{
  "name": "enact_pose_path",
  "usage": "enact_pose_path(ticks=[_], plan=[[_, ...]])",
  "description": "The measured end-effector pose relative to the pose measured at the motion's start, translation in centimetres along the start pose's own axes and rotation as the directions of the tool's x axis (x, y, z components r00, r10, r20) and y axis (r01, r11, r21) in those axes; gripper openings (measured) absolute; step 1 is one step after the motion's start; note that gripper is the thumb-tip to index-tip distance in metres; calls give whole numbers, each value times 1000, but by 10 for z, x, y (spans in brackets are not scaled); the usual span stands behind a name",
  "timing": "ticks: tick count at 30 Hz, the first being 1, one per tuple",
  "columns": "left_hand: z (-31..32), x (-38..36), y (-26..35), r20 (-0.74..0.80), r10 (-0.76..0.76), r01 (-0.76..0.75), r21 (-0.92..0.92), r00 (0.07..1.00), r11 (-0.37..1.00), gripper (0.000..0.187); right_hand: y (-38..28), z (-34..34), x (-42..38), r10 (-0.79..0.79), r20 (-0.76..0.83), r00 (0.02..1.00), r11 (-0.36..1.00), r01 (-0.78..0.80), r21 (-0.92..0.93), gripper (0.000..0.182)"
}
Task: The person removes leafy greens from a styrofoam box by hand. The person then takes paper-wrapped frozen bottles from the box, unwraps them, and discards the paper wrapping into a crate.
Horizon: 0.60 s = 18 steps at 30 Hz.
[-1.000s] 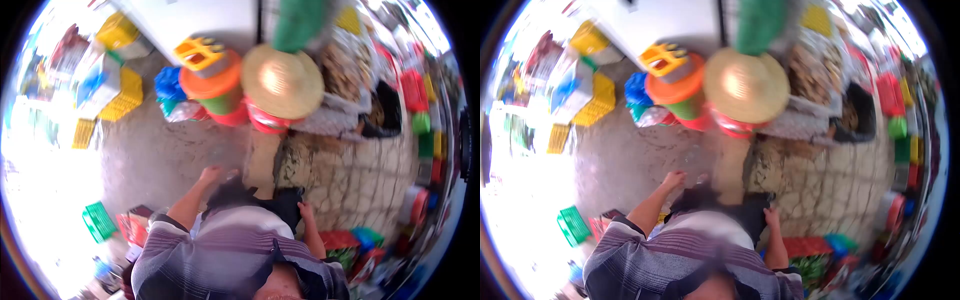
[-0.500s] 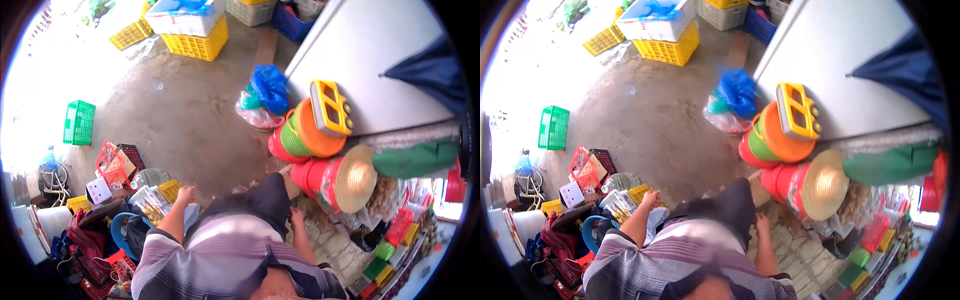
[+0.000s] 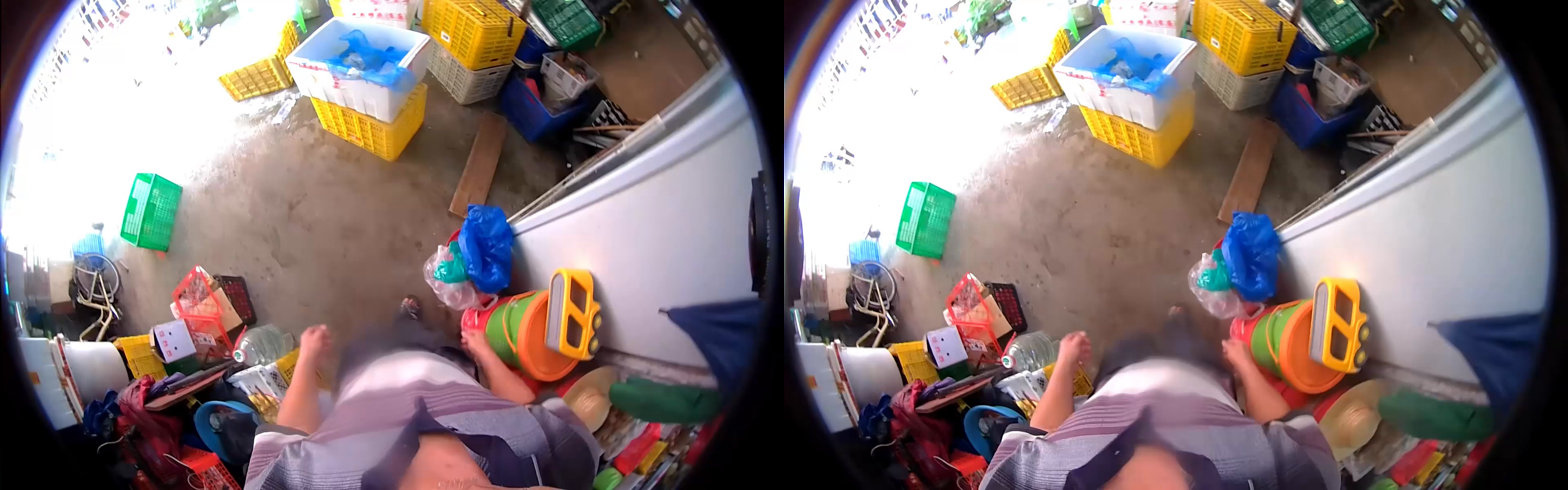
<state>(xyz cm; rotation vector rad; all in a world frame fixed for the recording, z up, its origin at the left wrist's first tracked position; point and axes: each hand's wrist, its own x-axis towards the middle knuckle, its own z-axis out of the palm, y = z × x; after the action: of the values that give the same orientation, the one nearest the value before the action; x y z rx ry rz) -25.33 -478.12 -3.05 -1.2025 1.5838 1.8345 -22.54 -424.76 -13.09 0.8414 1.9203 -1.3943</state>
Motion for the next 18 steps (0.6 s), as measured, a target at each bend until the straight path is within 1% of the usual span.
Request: enact_pose_path(ticks=[1,2,3,4,5,6,7,8,9,10,11,12,13,14,15,16,17,18], plan=[[3,9,11,-88,45,-54,-108,995,993,28,-43,-3,9,24,25,999,992,-27,120,22],[11,10,27,-137,46,-69,-172,990,983,28,-89,-12,26,24,91,996,1000,-23,-11,22],[18,12,48,-188,51,-95,-230,981,968,28,-120,-15,59,1,102,995,991,12,-131,22],[20,22,56,-195,28,-76,-244,980,967,28,-139,-16,105,-116,72,991,960,131,-247,22],[20,30,59,-201,2,-54,-253,980,966,28,-183,-20,128,-167,74,983,927,182,-328,22],[18,37,61,-205,-21,-34,-258,979,966,28,-230,-17,141,-184,31,982,972,187,-143,22],[14,47,58,-199,-88,35,-258,976,966,29,-277,-17,155,-236,21,972,963,237,-126,22],[8,61,51,-193,-154,102,-256,969,961,31,-319,-12,169,-280,-19,960,959,281,36,24],[-6,80,38,-170,-194,152,-234,966,960,29,-372,-7,169,-283,1,959,950,280,139,26],[-20,104,21,-148,-237,204,-208,960,957,27,-402,-3,191,-296,-46,954,945,300,128,27],[-27,128,9,-205,-302,264,-190,931,945,25,-426,3,211,-305,-92,948,942,314,115,29],[-40,142,4,-266,-368,334,-166,891,928,23,-446,14,216,-289,-101,952,948,299,106,30],[-47,168,16,-319,-419,393,-146,850,908,22,-472,23,228,-285,-115,951,950,296,94,31],[-48,187,33,-377,-396,346,-196,838,918,22,-491,25,237,-273,-129,953,957,283,69,32],[-46,192,77,-345,-436,386,-208,831,899,19,-504,31,233,-246,-95,965,968,250,32,34],[-35,200,127,-308,-389,309,-278,868,910,19,-523,43,239,-235,-64,970,972,235,-1,35],[-25,209,184,-221,-337,253,-336,915,907,20,-546,56,249,-227,-31,973,974,226,-29,37],[-18,224,233,-172,-211,163,-256,962,953,19,-573,67,249,-257,13,966,963,258,-81,38]])
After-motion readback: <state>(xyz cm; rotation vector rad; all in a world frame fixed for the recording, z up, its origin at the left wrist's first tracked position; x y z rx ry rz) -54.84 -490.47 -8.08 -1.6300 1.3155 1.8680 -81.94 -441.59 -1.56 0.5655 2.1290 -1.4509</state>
